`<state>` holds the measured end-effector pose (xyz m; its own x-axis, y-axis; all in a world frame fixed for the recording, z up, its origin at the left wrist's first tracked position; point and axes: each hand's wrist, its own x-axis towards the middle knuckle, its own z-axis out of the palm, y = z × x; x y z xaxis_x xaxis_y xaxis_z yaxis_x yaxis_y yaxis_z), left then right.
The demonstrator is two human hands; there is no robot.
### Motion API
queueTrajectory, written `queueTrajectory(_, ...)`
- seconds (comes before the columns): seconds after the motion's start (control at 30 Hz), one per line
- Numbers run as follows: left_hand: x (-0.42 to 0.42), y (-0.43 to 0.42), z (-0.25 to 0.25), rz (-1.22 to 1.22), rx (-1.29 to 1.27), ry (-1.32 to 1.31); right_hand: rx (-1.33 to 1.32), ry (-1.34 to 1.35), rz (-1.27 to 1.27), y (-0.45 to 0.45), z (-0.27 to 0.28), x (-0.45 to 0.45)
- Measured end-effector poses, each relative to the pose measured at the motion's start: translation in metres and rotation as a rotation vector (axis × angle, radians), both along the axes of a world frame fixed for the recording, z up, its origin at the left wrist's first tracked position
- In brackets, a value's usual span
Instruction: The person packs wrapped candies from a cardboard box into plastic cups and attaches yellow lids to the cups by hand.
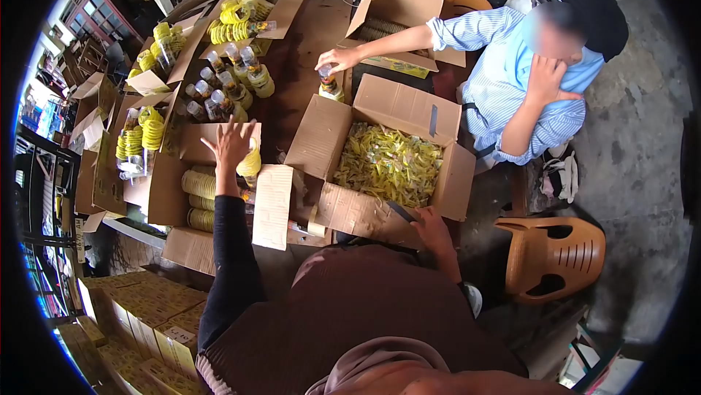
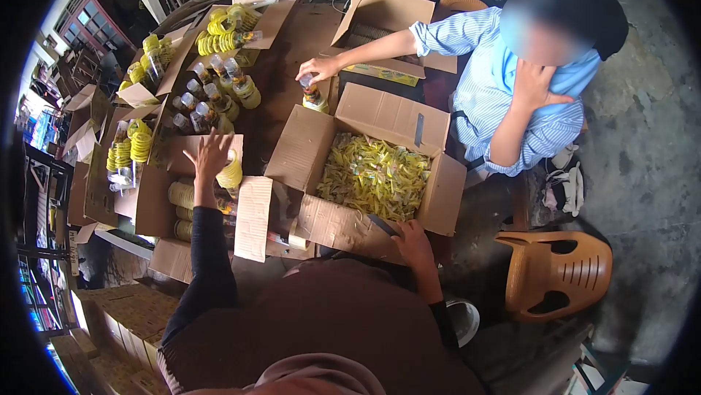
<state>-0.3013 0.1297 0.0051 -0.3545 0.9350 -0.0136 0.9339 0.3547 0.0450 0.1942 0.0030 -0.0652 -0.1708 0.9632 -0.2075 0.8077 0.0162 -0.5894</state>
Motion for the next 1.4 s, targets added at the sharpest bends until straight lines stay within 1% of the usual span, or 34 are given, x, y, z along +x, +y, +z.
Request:
queueTrajectory(0.03, -0.006, 0.01, -0.001, 0.0, 0.001, -0.002, -0.013, 0.022, -0.014, 0.0, 0.004, -0.002)
queueTrajectory(0.1, -0.031, 0.036, -0.009, 0.075, 0.256, -0.087, -0.023, 0.04, -0.034, 0.0, 0.005, -0.003)
queueTrajectory(0.17, -0.062, 0.064, -0.02, 0.112, 0.336, -0.186, -0.015, 0.031, -0.037, -0.002, 0.002, -0.002)
queueTrajectory(0.23, -0.099, 0.094, -0.046, 0.081, 0.478, -0.114, -0.01, 0.021, -0.043, -0.003, 0.001, 0.0)
queueTrajectory(0.3, -0.117, 0.111, -0.058, 0.095, 0.481, -0.087, -0.006, 0.013, -0.049, -0.005, 0.002, 0.001)
queueTrajectory(0.33, -0.132, 0.123, -0.067, 0.09, 0.397, -0.083, -0.017, 0.004, -0.06, -0.005, 0.003, 0.001)
queueTrajectory(0.37, -0.146, 0.133, -0.083, 0.084, 0.396, -0.087, -0.029, -0.005, -0.072, -0.006, 0.004, 0.001)
queueTrajectory(0.4, -0.158, 0.143, -0.102, 0.054, 0.427, 0.01, -0.031, -0.007, -0.079, -0.006, 0.005, 0.002)
queueTrajectory(0.43, -0.155, 0.146, -0.102, 0.024, 0.457, 0.107, -0.044, -0.015, -0.082, -0.007, 0.006, 0.003)
queueTrajectory(0.5, -0.153, 0.148, -0.1, 0.001, 0.458, 0.089, -0.062, -0.025, -0.09, -0.008, 0.006, 0.004)
queueTrajectory(0.57, -0.145, 0.142, -0.09, 0.024, 0.173, -0.067, -0.07, -0.015, -0.105, -0.009, 0.003, 0.007)
queueTrajectory(0.6, -0.139, 0.137, -0.094, -0.02, 0.328, -0.041, -0.076, -0.015, -0.107, -0.008, 0.003, 0.007)
queueTrajectory(0.63, -0.142, 0.139, -0.099, -0.022, 0.322, -0.04, -0.081, -0.019, -0.113, -0.007, 0.002, 0.008)
queueTrajectory(0.7, -0.156, 0.144, -0.118, -0.189, 0.385, 0.036, -0.093, -0.019, -0.118, -0.006, 0.002, 0.006)
queueTrajectory(0.77, -0.153, 0.142, -0.107, -0.21, 0.422, 0.045, -0.095, -0.02, -0.117, -0.003, 0.004, 0.004)
queueTrajectory(0.83, -0.154, 0.139, -0.091, -0.157, 0.38, -0.088, -0.091, -0.006, -0.113, 0.0, 0.003, 0.004)
queueTrajectory(0.9, -0.164, 0.135, -0.079, -0.184, 0.485, -0.248, -0.086, 0.005, -0.108, 0.002, 0.003, 0.003)
queueTrajectory(1.0, -0.171, 0.124, -0.047, -0.132, 0.518, -0.408, -0.093, 0.013, -0.12, 0.003, 0.005, 0.001)
queueTrajectory(1.03, -0.167, 0.115, -0.031, -0.096, 0.536, -0.414, -0.074, 0.014, -0.107, 0.003, 0.004, 0.0)
queueTrajectory(1.1, -0.154, 0.095, 0.002, -0.062, 0.599, -0.622, -0.052, 0.016, -0.095, 0.003, 0.003, -0.001)
queueTrajectory(1.13, -0.152, 0.09, 0.011, -0.017, 0.554, -0.705, -0.061, 0.009, -0.09, 0.003, 0.0, -0.001)
queueTrajectory(1.23, -0.123, 0.066, 0.036, -0.066, 0.613, -0.694, -0.065, 0.0, -0.068, 0.005, 0.001, -0.002)
queueTrajectory(1.3, -0.112, 0.057, 0.036, -0.107, 0.61, -0.709, -0.064, 0.0, -0.055, 0.006, 0.002, -0.003)
queueTrajectory(1.37, -0.079, 0.043, 0.046, -0.108, 0.599, -0.817, -0.055, -0.002, -0.047, 0.006, 0.003, -0.003)
queueTrajectory(1.4, -0.075, 0.043, 0.039, -0.115, 0.533, -0.829, -0.053, -0.001, -0.048, 0.005, 0.003, -0.003)
